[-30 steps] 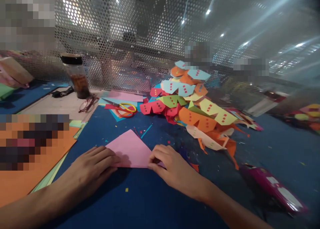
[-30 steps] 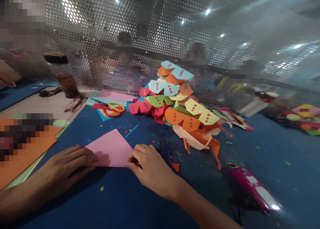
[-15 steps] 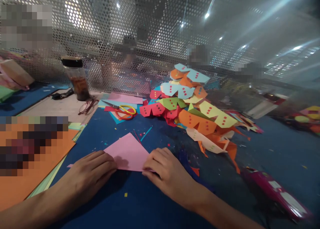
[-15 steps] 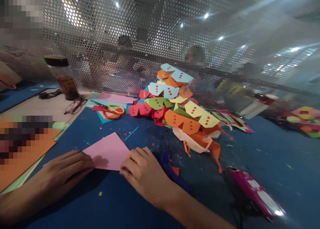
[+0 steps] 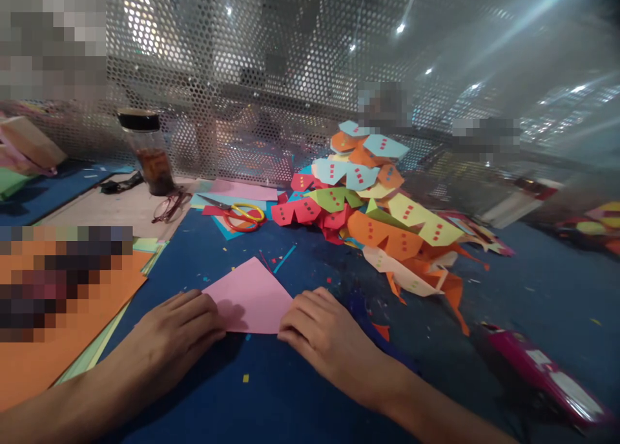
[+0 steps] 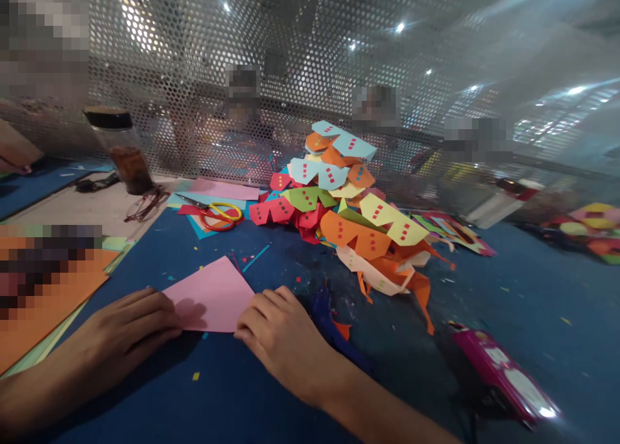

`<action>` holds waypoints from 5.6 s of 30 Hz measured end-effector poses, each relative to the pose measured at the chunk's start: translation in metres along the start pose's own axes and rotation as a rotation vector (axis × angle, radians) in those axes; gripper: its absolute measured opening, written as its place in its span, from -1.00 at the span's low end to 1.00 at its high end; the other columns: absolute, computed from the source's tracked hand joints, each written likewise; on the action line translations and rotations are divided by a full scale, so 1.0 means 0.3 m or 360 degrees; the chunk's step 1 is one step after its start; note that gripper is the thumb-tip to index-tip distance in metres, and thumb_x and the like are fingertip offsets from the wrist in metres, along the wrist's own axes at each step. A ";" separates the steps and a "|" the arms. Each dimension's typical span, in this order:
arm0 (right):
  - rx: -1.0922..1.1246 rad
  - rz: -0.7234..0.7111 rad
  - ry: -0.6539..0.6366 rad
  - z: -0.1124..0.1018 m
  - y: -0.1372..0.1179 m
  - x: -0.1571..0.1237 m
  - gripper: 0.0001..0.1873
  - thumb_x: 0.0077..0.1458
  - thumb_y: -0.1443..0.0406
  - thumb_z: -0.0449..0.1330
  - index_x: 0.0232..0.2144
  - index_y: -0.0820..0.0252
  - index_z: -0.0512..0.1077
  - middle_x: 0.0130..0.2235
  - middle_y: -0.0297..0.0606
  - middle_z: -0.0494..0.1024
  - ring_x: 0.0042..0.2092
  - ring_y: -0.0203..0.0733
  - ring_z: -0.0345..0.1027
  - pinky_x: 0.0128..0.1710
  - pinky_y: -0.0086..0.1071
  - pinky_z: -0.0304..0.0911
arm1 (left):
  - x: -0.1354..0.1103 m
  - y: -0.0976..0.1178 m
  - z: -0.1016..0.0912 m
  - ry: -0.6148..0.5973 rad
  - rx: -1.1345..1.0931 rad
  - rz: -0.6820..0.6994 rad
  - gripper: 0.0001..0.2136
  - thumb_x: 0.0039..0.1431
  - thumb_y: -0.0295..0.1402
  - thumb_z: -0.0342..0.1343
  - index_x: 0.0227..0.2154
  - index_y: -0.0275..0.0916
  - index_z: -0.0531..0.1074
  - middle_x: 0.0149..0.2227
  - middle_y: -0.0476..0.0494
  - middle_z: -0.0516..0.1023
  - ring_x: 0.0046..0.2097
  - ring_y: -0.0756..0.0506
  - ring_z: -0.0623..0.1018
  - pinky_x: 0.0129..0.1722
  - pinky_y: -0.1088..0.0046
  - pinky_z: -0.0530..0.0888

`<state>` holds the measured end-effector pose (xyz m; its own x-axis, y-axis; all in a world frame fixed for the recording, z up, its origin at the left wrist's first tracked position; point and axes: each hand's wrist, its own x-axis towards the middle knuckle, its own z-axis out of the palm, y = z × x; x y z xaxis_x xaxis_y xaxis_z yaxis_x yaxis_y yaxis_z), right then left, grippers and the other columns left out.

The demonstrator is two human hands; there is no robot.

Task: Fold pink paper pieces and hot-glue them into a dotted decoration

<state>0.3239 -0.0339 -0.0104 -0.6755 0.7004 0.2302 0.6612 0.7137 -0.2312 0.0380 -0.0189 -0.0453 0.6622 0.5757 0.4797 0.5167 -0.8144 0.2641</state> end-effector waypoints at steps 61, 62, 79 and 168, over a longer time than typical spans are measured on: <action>0.0142 0.0524 -0.0010 0.022 -0.027 0.019 -0.89 0.22 0.43 0.25 -0.33 0.17 0.41 -0.25 -0.35 0.56 -0.22 -0.19 0.36 -0.17 -0.26 0.07 | 0.001 -0.008 0.000 -0.0141 -0.0069 -0.0460 -0.79 0.42 -0.31 -0.06 -0.20 -0.11 0.49 -0.21 -0.08 0.55 -0.19 -0.15 0.47 -0.18 0.28 0.35; 0.0139 0.0519 -0.0008 0.023 -0.026 0.019 -0.90 0.22 0.43 0.25 -0.32 0.16 0.41 -0.25 -0.35 0.56 -0.22 -0.19 0.36 -0.17 -0.26 0.07 | 0.001 -0.007 -0.001 -0.0134 -0.0070 -0.0448 -0.79 0.42 -0.33 -0.06 -0.21 -0.11 0.49 -0.21 -0.08 0.55 -0.20 -0.15 0.47 -0.19 0.28 0.35; 0.0115 0.0489 -0.0026 0.013 -0.029 0.019 -0.90 0.25 0.44 0.20 -0.31 0.19 0.41 -0.25 -0.31 0.54 -0.21 -0.17 0.35 -0.18 -0.26 0.07 | 0.018 0.031 -0.049 -0.0085 0.0283 0.0125 -0.75 0.42 -0.47 -0.14 -0.29 -0.19 0.44 -0.34 -0.08 0.54 -0.33 -0.14 0.44 -0.31 0.29 0.31; 0.0033 0.0476 -0.0188 -0.032 -0.025 0.016 -0.86 0.28 0.41 0.16 -0.36 0.19 0.40 -0.28 -0.31 0.54 -0.22 -0.18 0.37 -0.08 -0.21 0.11 | 0.010 0.134 -0.062 -0.0781 0.0567 -0.0265 -0.57 0.31 -0.47 -0.02 0.18 -0.03 0.42 -0.14 -0.23 0.62 -0.15 -0.28 0.61 -0.20 0.11 0.57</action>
<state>0.3188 -0.0359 0.0014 -0.4861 0.8731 0.0382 0.8303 0.4751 -0.2913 0.0506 -0.0512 -0.0177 0.6854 0.7281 -0.0060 0.7276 -0.6852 -0.0334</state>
